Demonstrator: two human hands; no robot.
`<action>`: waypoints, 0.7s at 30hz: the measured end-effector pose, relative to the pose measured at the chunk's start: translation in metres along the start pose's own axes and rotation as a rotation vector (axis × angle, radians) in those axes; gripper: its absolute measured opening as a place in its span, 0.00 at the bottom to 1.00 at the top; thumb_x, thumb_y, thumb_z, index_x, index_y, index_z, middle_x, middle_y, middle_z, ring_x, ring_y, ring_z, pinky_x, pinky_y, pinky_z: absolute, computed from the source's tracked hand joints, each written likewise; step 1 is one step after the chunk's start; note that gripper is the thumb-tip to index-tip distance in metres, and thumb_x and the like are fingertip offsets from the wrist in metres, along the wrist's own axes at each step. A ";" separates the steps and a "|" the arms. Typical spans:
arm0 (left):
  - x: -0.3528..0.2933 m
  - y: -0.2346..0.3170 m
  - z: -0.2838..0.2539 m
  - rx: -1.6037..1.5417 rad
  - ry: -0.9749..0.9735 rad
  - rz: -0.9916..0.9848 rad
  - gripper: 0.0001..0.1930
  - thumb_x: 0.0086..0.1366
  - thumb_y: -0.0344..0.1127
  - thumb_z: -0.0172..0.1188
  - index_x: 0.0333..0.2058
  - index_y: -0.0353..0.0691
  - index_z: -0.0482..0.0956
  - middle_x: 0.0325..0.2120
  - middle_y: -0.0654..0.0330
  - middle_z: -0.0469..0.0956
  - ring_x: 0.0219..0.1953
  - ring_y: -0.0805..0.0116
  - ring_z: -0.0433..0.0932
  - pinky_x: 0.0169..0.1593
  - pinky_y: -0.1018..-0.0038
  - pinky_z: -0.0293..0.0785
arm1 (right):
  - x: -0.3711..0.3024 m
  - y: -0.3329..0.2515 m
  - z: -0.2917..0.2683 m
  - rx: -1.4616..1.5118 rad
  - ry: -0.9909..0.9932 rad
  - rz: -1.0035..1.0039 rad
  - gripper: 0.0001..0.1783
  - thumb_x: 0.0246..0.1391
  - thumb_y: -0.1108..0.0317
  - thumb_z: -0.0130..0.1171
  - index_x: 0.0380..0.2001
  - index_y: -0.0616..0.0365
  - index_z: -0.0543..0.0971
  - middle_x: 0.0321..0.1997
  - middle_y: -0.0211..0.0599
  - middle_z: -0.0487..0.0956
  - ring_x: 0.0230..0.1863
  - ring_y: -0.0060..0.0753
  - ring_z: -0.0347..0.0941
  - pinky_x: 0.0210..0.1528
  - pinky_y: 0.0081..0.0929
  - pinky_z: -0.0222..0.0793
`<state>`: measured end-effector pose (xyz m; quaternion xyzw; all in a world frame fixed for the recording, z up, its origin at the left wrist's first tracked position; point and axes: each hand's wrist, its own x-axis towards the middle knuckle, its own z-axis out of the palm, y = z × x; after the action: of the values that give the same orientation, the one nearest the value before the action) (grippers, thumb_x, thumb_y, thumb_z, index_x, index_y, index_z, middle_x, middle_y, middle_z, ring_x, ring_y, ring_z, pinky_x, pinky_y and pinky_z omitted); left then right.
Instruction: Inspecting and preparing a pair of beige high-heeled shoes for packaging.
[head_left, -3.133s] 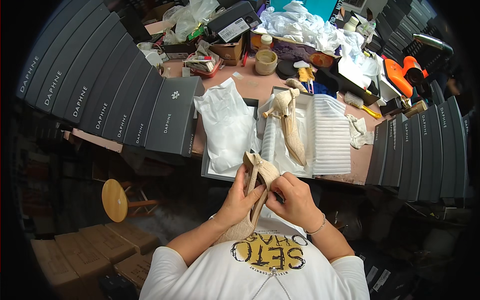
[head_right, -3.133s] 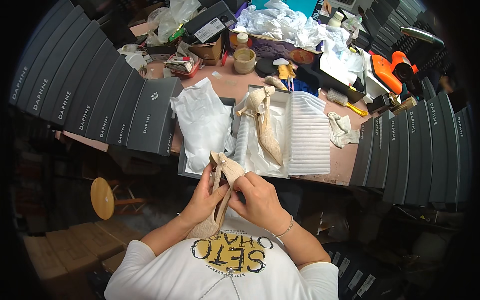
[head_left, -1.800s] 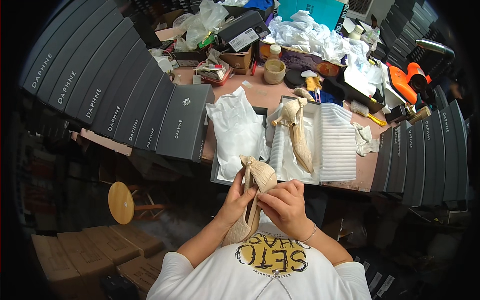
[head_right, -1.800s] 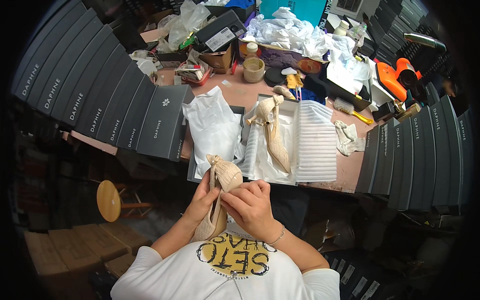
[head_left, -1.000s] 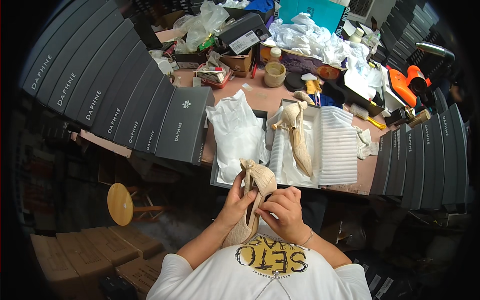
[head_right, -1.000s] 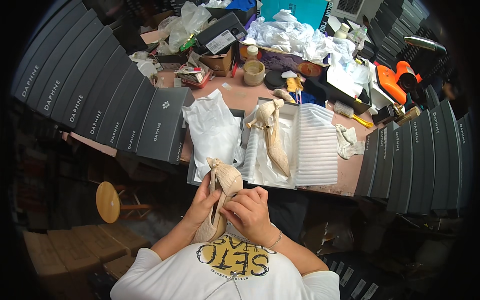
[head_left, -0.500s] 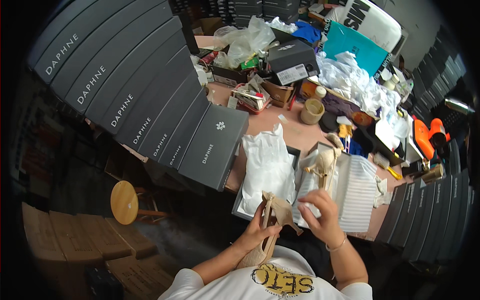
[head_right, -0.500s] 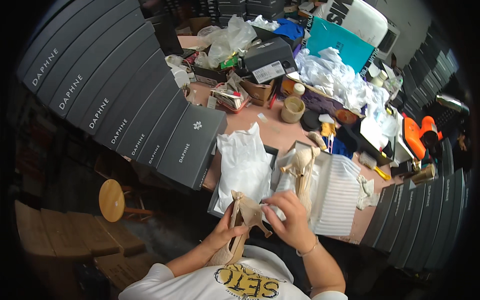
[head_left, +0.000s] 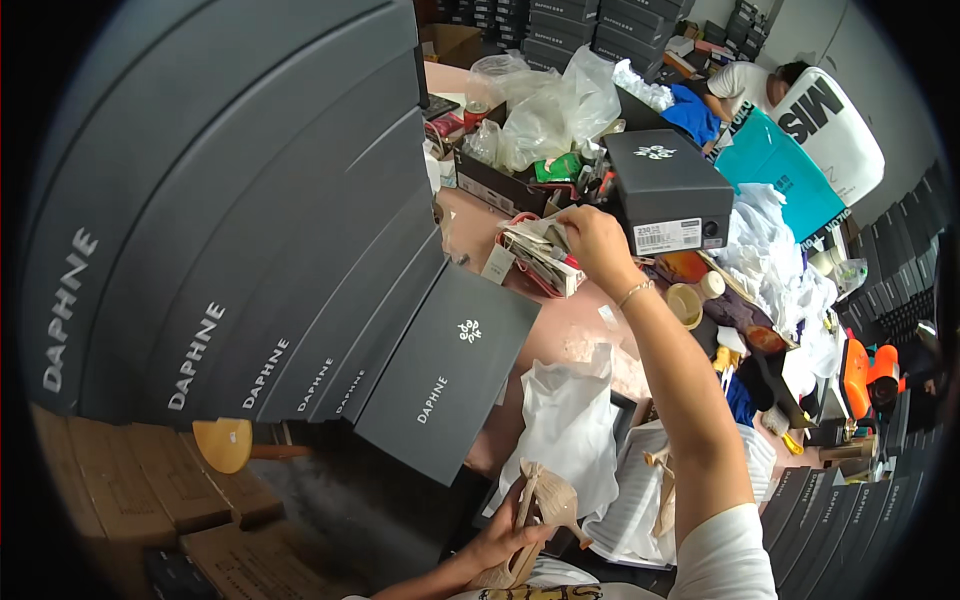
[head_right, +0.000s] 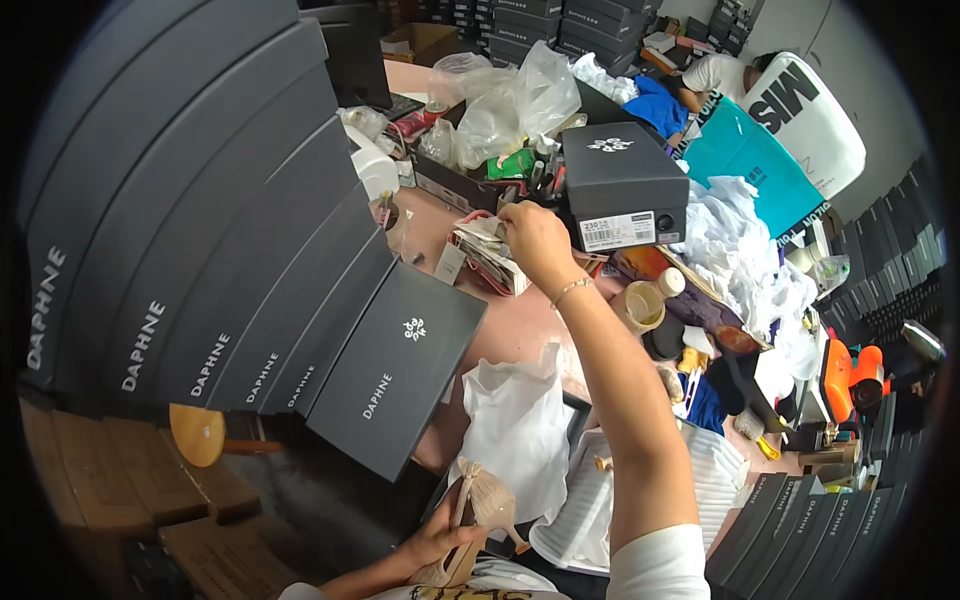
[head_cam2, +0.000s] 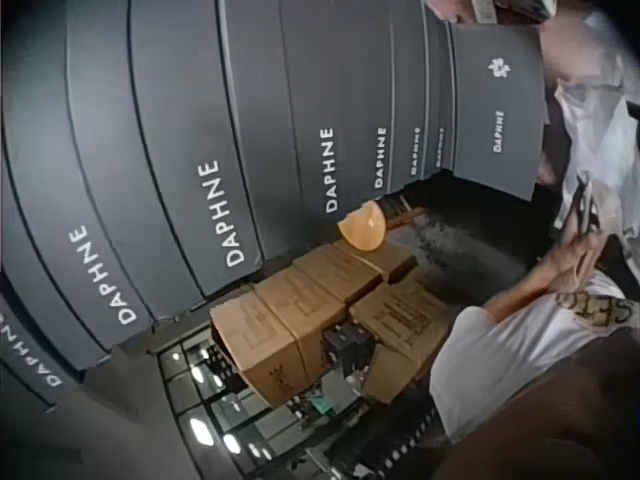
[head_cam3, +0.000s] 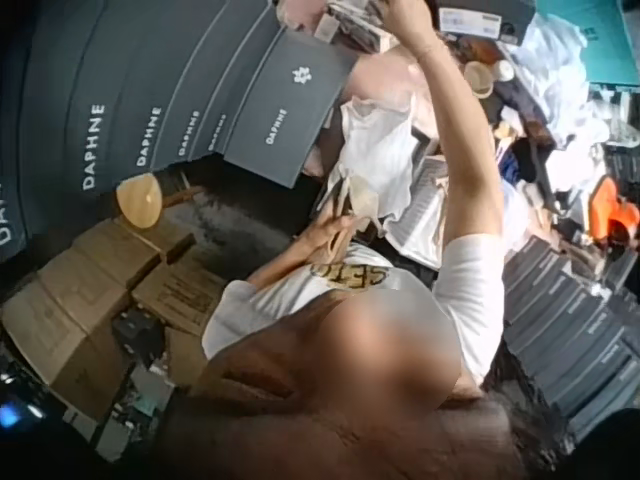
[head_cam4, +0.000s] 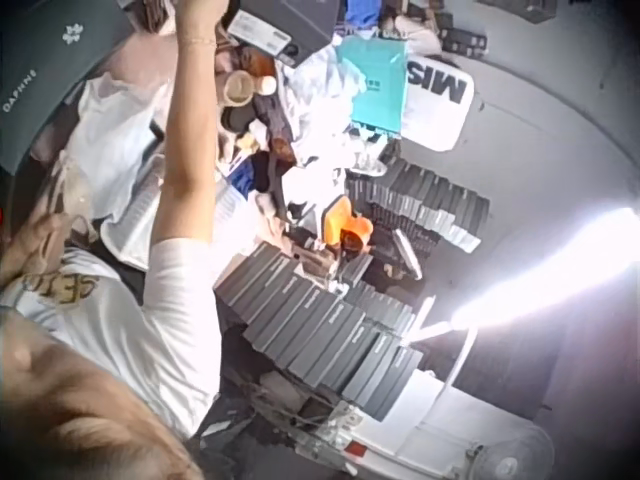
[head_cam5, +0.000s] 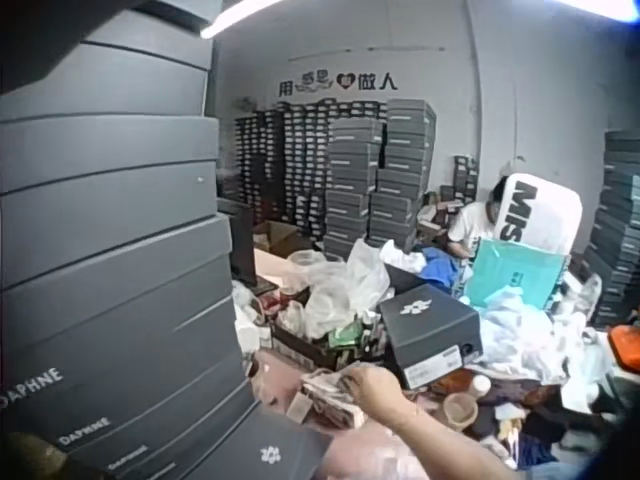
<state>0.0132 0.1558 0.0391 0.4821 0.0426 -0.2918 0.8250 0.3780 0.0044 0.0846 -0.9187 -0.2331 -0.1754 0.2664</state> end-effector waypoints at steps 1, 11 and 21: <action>0.003 0.000 -0.003 -0.004 -0.007 -0.020 0.51 0.55 0.40 0.65 0.67 0.35 0.37 0.49 0.56 0.63 0.49 0.70 0.65 0.53 0.73 0.66 | 0.006 0.003 0.007 -0.090 -0.103 0.012 0.09 0.51 0.70 0.53 0.32 0.57 0.81 0.33 0.46 0.80 0.36 0.50 0.77 0.40 0.41 0.73; 0.009 -0.004 -0.017 -0.055 0.026 -0.096 0.50 0.58 0.41 0.62 0.68 0.40 0.35 0.49 0.58 0.62 0.47 0.73 0.65 0.51 0.77 0.64 | 0.015 0.023 0.051 -0.323 -0.220 0.170 0.08 0.49 0.68 0.53 0.33 0.57 0.76 0.32 0.46 0.79 0.34 0.51 0.77 0.36 0.44 0.74; -0.007 -0.027 -0.015 -0.106 0.087 -0.143 0.38 0.66 0.40 0.54 0.68 0.43 0.41 0.48 0.57 0.68 0.44 0.71 0.73 0.46 0.76 0.72 | -0.033 -0.025 -0.054 0.644 -0.066 0.539 0.08 0.54 0.67 0.52 0.30 0.61 0.71 0.26 0.34 0.73 0.31 0.28 0.74 0.31 0.31 0.70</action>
<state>-0.0032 0.1611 0.0128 0.4456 0.1280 -0.3261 0.8238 0.3271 -0.0185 0.1228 -0.8216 -0.0358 0.0119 0.5688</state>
